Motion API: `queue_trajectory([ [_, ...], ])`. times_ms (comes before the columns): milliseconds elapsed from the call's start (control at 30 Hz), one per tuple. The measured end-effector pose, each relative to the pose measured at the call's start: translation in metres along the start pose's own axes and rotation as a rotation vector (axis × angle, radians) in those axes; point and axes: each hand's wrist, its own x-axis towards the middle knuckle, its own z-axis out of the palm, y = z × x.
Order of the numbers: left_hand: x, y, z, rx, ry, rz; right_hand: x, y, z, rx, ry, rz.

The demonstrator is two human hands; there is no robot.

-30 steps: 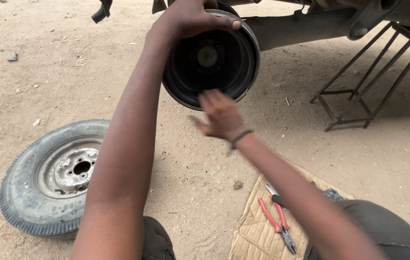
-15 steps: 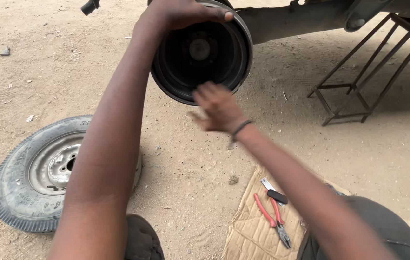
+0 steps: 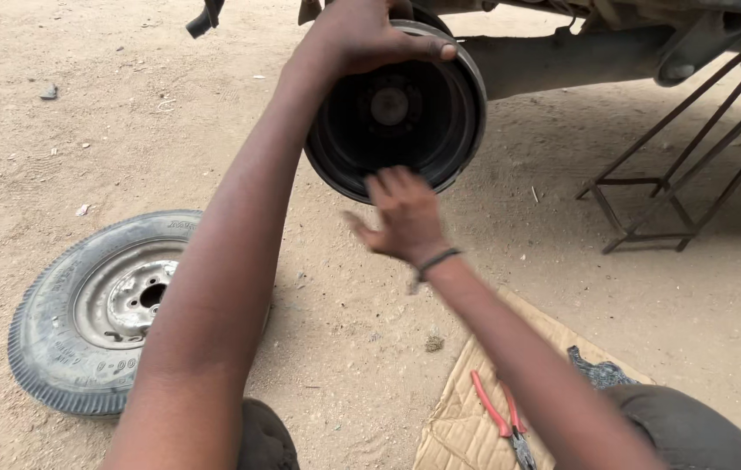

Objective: The person cleans the interior and exterior of a brake drum by hand while it is attached to a vehicle's axle.

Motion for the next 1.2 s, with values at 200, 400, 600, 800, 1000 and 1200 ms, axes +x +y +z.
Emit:
queue_trajectory([
  [200, -0.003, 0.001, 0.0, 0.018, 0.001, -0.07, -0.007, 0.02, -0.019, -0.209, -0.079, -0.172],
  [400, 0.007, -0.008, 0.003, 0.083, -0.007, -0.031, 0.014, -0.033, 0.02, 0.049, 0.112, 0.179],
  [600, 0.006, -0.007, 0.003, 0.074, -0.01, -0.056, -0.002, 0.015, -0.032, 0.397, -0.201, 0.147],
  [800, 0.008, -0.003, -0.002, 0.051, -0.081, -0.09, 0.023, 0.025, -0.096, 0.104, -0.063, -0.09],
  [1000, 0.006, -0.004, 0.003, 0.076, -0.035, -0.093, 0.031, 0.013, -0.096, -0.064, 0.041, -0.171],
  [1200, 0.011, -0.008, 0.007, 0.092, -0.01, -0.082, 0.017, 0.038, -0.059, -0.085, -0.238, 0.06],
])
